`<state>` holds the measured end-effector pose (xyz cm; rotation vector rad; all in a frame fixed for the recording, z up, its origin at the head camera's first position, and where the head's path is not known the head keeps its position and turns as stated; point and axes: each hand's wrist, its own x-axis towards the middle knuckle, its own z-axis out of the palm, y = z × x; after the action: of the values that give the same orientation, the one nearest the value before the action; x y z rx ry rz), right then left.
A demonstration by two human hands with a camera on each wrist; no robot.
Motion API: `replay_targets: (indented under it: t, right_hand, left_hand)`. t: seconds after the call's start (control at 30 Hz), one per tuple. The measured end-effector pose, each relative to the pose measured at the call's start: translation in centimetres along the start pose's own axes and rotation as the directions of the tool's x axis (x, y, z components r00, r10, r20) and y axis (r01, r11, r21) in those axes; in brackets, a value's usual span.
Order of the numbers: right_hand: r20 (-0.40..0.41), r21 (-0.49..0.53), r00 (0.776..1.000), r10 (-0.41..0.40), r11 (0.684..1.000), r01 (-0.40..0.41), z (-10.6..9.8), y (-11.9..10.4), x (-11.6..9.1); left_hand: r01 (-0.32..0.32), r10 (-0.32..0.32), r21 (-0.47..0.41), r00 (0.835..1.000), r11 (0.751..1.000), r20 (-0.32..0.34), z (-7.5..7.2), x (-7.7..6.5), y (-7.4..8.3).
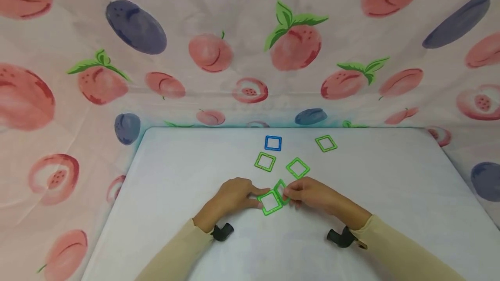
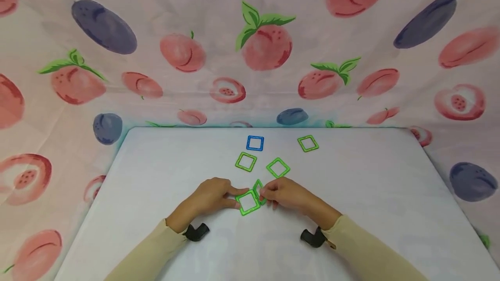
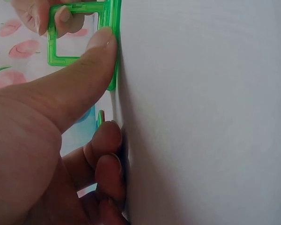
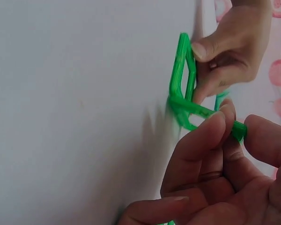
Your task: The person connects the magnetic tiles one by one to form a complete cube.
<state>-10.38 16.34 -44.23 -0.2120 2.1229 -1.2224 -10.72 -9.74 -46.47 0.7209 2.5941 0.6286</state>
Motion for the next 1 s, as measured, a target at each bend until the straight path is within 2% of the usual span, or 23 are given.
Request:
replay_targets:
  t: [0.1,0.4,0.5,0.6,0.8,0.9,1.0]
  right_hand:
    - [0.002,-0.002,1.000,0.001,1.000,-0.001,0.4,-0.3,-0.2]
    - [-0.037,-0.107,0.999,-0.026,0.994,0.022,1.2,-1.0,-0.6]
    - [-0.050,-0.148,0.998,-0.035,0.989,0.027,1.3,-1.2,-0.9]
    - [-0.087,-0.209,0.995,-0.049,0.978,0.030,1.2,-1.3,-1.4]
    - [-0.171,-0.274,0.980,-0.105,0.960,0.055,0.9,-1.3,-2.2]
    - [-0.199,-0.321,0.967,-0.157,0.943,0.087,1.1,-0.7,-2.0]
    - [-0.221,-0.366,0.954,-0.202,0.924,0.111,1.5,-0.2,-1.7]
  left_hand:
    - [-0.004,0.004,0.004,1.000,1.000,-0.003,0.0,0.0,0.2]
    - [-0.029,0.030,0.034,0.999,0.999,-0.021,0.3,0.4,-0.2]
    - [-0.021,0.022,0.041,1.000,0.999,-0.021,0.4,0.4,-0.1]
    - [0.012,-0.010,0.049,1.000,0.999,-0.024,0.6,0.4,0.2]
    - [0.083,-0.076,0.093,0.994,0.992,-0.081,0.9,0.1,1.3]
    - [0.092,-0.080,0.122,0.991,0.988,-0.103,1.1,0.1,1.9]
    - [0.070,-0.055,0.136,0.992,0.988,-0.114,1.3,0.0,2.3]
